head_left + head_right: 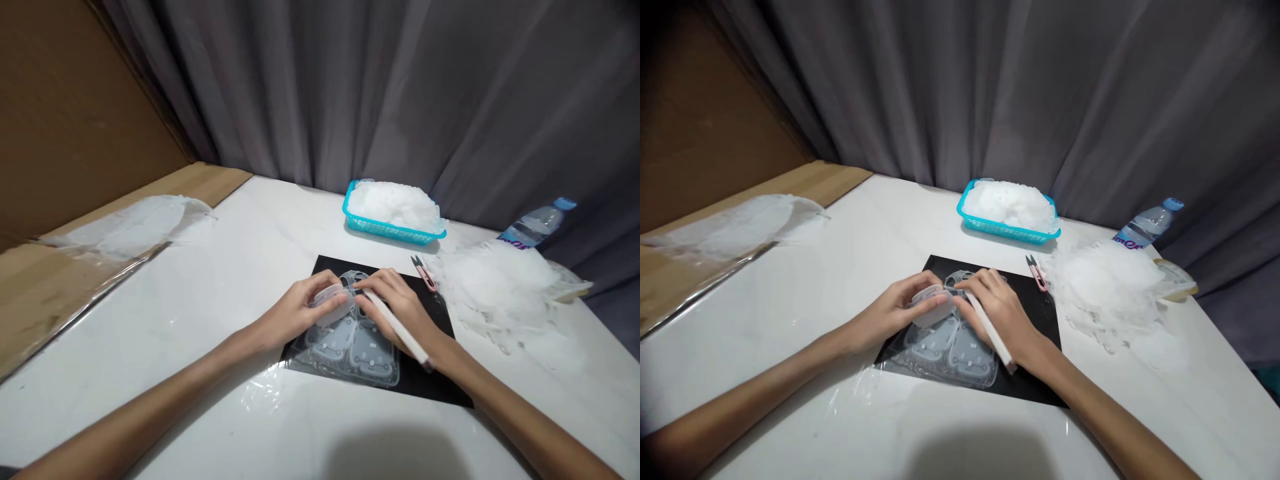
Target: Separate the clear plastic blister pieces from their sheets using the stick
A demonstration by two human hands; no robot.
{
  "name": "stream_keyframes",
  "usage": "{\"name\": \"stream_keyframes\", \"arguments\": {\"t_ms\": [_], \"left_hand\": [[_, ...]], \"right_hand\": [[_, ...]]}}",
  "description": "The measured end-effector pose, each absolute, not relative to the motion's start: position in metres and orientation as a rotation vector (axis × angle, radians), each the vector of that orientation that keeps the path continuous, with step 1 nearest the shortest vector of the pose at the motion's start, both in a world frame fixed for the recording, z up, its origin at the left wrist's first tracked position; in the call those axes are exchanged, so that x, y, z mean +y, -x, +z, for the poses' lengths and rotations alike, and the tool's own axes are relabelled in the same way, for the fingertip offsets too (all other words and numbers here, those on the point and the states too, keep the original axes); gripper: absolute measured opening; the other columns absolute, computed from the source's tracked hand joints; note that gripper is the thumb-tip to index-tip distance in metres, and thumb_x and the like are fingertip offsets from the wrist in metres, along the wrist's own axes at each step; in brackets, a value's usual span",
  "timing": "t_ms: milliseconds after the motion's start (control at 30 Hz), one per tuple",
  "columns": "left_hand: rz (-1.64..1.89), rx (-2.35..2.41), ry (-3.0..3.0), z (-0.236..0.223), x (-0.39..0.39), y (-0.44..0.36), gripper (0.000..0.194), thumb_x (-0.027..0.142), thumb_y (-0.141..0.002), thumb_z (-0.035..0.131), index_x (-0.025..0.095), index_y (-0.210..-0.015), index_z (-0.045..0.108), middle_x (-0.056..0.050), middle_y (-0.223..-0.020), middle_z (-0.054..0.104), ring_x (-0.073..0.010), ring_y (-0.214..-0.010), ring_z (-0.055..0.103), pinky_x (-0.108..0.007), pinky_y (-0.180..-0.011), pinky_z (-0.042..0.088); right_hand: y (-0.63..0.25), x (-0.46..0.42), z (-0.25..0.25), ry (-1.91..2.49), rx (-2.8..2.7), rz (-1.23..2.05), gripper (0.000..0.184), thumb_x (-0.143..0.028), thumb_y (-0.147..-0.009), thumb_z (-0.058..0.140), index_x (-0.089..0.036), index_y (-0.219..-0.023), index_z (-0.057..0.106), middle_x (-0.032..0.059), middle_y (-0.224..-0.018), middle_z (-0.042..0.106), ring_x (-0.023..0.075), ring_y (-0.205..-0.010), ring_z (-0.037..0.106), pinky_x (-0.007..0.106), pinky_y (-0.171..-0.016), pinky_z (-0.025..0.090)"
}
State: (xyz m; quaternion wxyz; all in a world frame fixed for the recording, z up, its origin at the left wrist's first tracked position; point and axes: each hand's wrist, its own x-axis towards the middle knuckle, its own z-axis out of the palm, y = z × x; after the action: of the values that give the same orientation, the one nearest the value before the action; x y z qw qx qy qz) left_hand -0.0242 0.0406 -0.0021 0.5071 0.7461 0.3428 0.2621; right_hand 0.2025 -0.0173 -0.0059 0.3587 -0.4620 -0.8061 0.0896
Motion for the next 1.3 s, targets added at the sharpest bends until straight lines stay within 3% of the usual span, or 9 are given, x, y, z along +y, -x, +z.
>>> {"name": "stream_keyframes", "arguments": {"t_ms": [167, 267, 400, 567, 667, 867, 967, 1167, 1300], "left_hand": [[0.581, 0.862, -1.876, -0.009, 0.039, 0.022, 0.029, 0.05, -0.099, 0.062, 0.021, -0.099, 0.063, -0.001, -0.087, 0.064, -0.0164, -0.077, 0.057, -0.028, -0.068, 0.042], [0.582, 0.864, -1.918, -0.012, 0.037, 0.018, 0.03, 0.05, -0.096, 0.067, 0.021, -0.104, 0.067, -0.002, -0.091, 0.071, -0.0179, -0.079, 0.062, -0.029, -0.071, 0.045], [0.615, 0.925, -1.856, -0.015, 0.038, 0.014, 0.034, 0.05, -0.094, 0.068, 0.017, -0.085, 0.071, -0.003, -0.08, 0.07, -0.0176, -0.074, 0.061, -0.028, -0.066, 0.045], [1.022, 1.203, -1.284, -0.016, 0.067, 0.031, 0.026, 0.039, -0.087, 0.075, 0.014, -0.086, 0.07, -0.004, -0.073, 0.07, -0.0144, -0.06, 0.06, -0.024, -0.053, 0.043], [1.019, 1.21, -1.209, -0.012, 0.081, 0.042, 0.028, 0.037, -0.081, 0.082, 0.013, -0.087, 0.069, -0.004, -0.071, 0.072, -0.0133, -0.057, 0.061, -0.023, -0.052, 0.045], [0.819, 0.871, -1.286, 0.003, 0.062, 0.03, 0.033, 0.046, -0.09, 0.077, 0.018, -0.093, 0.059, -0.003, -0.07, 0.074, -0.0188, -0.063, 0.072, -0.03, -0.062, 0.058], [0.775, 0.828, -1.253, 0.004, 0.057, 0.028, 0.033, 0.044, -0.09, 0.077, 0.019, -0.098, 0.057, -0.005, -0.08, 0.077, -0.021, -0.07, 0.075, -0.035, -0.068, 0.061], [0.789, 0.858, -1.361, 0.002, 0.055, 0.028, 0.04, 0.033, -0.075, 0.091, 0.019, -0.098, 0.061, 0.001, -0.08, 0.069, -0.0163, -0.072, 0.068, -0.027, -0.066, 0.053], [0.815, 0.872, -1.4, 0.005, 0.046, 0.021, 0.035, 0.036, -0.078, 0.088, 0.018, -0.084, 0.059, 0.003, -0.075, 0.061, -0.0127, -0.068, 0.059, -0.024, -0.062, 0.047]], "right_hand": [[-0.197, -0.019, -0.025, 1.157, -2.229, 0.034, 0.016, -0.021, -0.106, 0.051, -0.018, -0.109, 0.067, 0.0089, -0.099, 0.068, 0.0238, -0.092, 0.062, 0.039, -0.083, 0.051], [-0.199, -0.019, -0.025, 1.136, -2.235, -0.005, 0.017, -0.016, -0.106, 0.049, -0.016, -0.107, 0.066, 0.0088, -0.096, 0.067, 0.023, -0.09, 0.062, 0.038, -0.081, 0.05], [-0.199, -0.019, -0.024, 1.151, -2.303, -0.174, 0.014, -0.013, -0.102, 0.051, -0.017, -0.099, 0.065, 0.0077, -0.09, 0.065, 0.0236, -0.085, 0.06, 0.037, -0.076, 0.047], [-0.192, -0.03, -0.025, 1.112, -2.396, -0.422, 0.019, -0.009, -0.095, 0.053, -0.022, -0.081, 0.057, 0.0049, -0.079, 0.061, 0.0218, -0.073, 0.055, 0.036, -0.069, 0.041], [-0.19, -0.034, -0.026, 1.159, -2.359, -0.364, 0.02, -0.009, -0.094, 0.053, -0.023, -0.079, 0.055, 0.0036, -0.076, 0.059, 0.0211, -0.071, 0.055, 0.036, -0.067, 0.042], [-0.202, -0.028, -0.017, 1.349, -2.063, 0.015, 0.015, -0.02, -0.103, 0.055, -0.021, -0.091, 0.062, 0.0052, -0.088, 0.065, 0.021, -0.083, 0.063, 0.036, -0.081, 0.051], [-0.205, -0.025, -0.011, 1.336, -1.907, 0.096, 0.013, -0.022, -0.105, 0.054, -0.021, -0.101, 0.066, 0.0068, -0.095, 0.066, 0.0219, -0.091, 0.065, 0.037, -0.087, 0.052], [-0.196, -0.023, -0.017, 1.207, -1.954, 0.33, 0.022, -0.023, -0.107, 0.05, -0.022, -0.123, 0.066, 0.0085, -0.107, 0.064, 0.0218, -0.103, 0.063, 0.038, -0.094, 0.053], [-0.188, -0.02, -0.025, 1.104, -2.054, 0.35, 0.017, -0.024, -0.106, 0.053, -0.021, -0.117, 0.065, 0.0081, -0.105, 0.065, 0.0219, -0.101, 0.061, 0.039, -0.095, 0.052]]}}
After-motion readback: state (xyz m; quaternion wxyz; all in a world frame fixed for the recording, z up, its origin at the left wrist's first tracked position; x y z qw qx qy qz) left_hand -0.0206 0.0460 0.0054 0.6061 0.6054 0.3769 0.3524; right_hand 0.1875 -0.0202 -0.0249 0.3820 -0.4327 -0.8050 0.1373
